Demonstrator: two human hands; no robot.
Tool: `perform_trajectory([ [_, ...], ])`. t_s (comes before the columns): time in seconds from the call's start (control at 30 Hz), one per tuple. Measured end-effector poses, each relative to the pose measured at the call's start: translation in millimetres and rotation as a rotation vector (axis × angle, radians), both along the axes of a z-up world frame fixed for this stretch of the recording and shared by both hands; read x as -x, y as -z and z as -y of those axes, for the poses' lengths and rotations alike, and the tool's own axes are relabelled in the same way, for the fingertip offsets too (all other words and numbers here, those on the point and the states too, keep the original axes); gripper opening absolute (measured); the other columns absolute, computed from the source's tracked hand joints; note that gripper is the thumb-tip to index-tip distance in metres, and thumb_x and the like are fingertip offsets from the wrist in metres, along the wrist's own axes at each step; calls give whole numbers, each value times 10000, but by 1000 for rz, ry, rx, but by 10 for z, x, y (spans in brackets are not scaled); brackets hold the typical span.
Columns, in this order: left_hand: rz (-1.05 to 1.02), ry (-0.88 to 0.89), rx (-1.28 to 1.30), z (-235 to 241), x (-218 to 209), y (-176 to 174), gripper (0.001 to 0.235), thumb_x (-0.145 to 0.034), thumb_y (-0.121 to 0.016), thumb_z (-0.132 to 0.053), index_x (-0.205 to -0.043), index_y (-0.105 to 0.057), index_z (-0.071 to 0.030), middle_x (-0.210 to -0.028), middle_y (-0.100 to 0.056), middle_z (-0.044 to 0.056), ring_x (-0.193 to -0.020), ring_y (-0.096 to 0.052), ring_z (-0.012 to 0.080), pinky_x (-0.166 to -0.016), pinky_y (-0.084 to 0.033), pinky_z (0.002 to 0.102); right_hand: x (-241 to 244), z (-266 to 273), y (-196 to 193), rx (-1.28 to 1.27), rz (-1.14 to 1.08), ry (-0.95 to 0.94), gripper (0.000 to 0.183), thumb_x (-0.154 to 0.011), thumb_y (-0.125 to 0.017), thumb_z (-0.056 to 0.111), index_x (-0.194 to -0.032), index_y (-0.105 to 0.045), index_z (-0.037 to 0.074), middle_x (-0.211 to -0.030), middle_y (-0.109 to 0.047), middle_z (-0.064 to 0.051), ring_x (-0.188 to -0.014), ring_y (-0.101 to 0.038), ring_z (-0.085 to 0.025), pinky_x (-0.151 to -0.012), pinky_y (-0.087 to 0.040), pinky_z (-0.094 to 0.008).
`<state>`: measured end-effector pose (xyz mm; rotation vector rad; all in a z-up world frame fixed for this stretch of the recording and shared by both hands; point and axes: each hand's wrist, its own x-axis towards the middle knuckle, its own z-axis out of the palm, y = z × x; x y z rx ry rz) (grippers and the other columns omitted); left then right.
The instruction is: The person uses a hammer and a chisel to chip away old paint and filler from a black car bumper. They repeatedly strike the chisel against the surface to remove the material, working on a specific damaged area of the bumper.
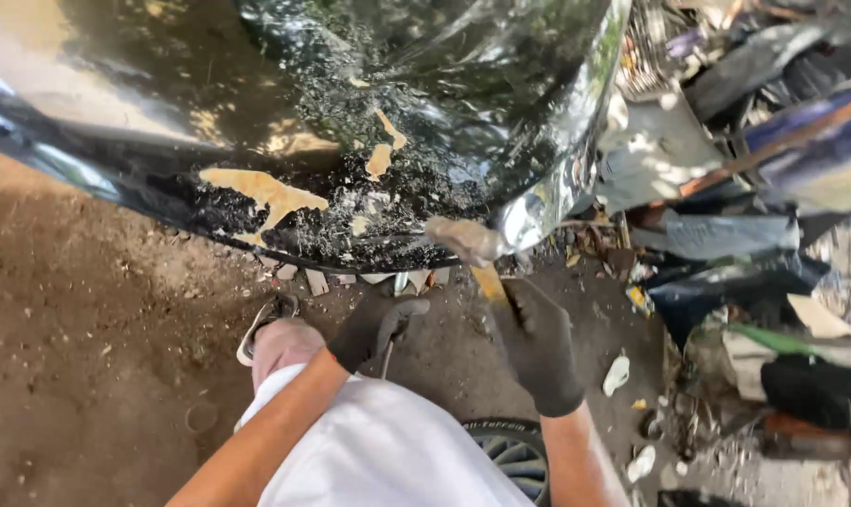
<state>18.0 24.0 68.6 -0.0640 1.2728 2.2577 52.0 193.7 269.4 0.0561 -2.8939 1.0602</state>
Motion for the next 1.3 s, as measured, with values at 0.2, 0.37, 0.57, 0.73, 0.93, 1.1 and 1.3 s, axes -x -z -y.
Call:
perform_trajectory([
  [0.2,163,-138,-113,-240,-98,314,326,-973,-749,-351,-935,-627,-51,-570,-484,-26,-442,-437,91,-431,-356,294,290,-7,-148,-93,-207,-330,273,-959,-692,130,-1172,-669,-40,-947,-746,-183,-816,-771,-213,-667,-578,-325],
  [0.37,80,-211,74,-309,-171,-81,336,-962,-673,-424,-1028,-695,-95,-568,-499,-41,-475,-457,64,-452,-354,275,747,-305,-262,-327,-227,-443,179,-994,-639,114,-1111,-701,-6,-908,-716,-225,-782,-732,-364,-677,-546,-389],
  [0.57,27,-368,158,-229,-27,-96,371,-912,-680,-404,-1129,-679,-104,-609,-524,-1,-478,-466,100,-441,-376,317,1127,-372,-168,-295,-132,-527,215,-989,-660,141,-1137,-702,-9,-947,-741,-220,-826,-766,-342,-696,-575,-385],
  [0.73,-375,-694,603,-347,-69,295,310,-1040,-641,-339,-1122,-712,-48,-853,-695,82,-712,-619,160,-628,-497,374,1433,-304,-309,-273,-94,-645,231,-977,-685,144,-1163,-700,7,-966,-759,-180,-817,-783,-281,-712,-594,-359],
  [0.93,-209,-829,537,-630,-132,19,313,-947,-630,-242,-1155,-677,-12,-945,-722,123,-821,-686,226,-732,-532,392,1980,-229,-448,-282,-145,-954,243,-988,-676,152,-1204,-696,42,-1014,-746,-174,-885,-769,-296,-760,-587,-379],
  [1.1,106,-854,404,-985,-11,-131,219,-877,-612,-195,-952,-655,5,-791,-695,113,-714,-653,195,-659,-533,367,2360,-297,-385,-367,-33,-1178,269,-960,-678,206,-1181,-702,55,-947,-734,-178,-801,-735,-326,-689,-562,-406],
  [1.3,138,-942,12,-1217,85,-318,200,-917,-646,-299,-1051,-617,-153,-699,-460,-29,-591,-407,92,-507,-330,284,2511,-247,-532,-464,-47,-1207,242,-964,-699,214,-1158,-713,71,-954,-739,-175,-826,-743,-315,-724,-577,-400],
])
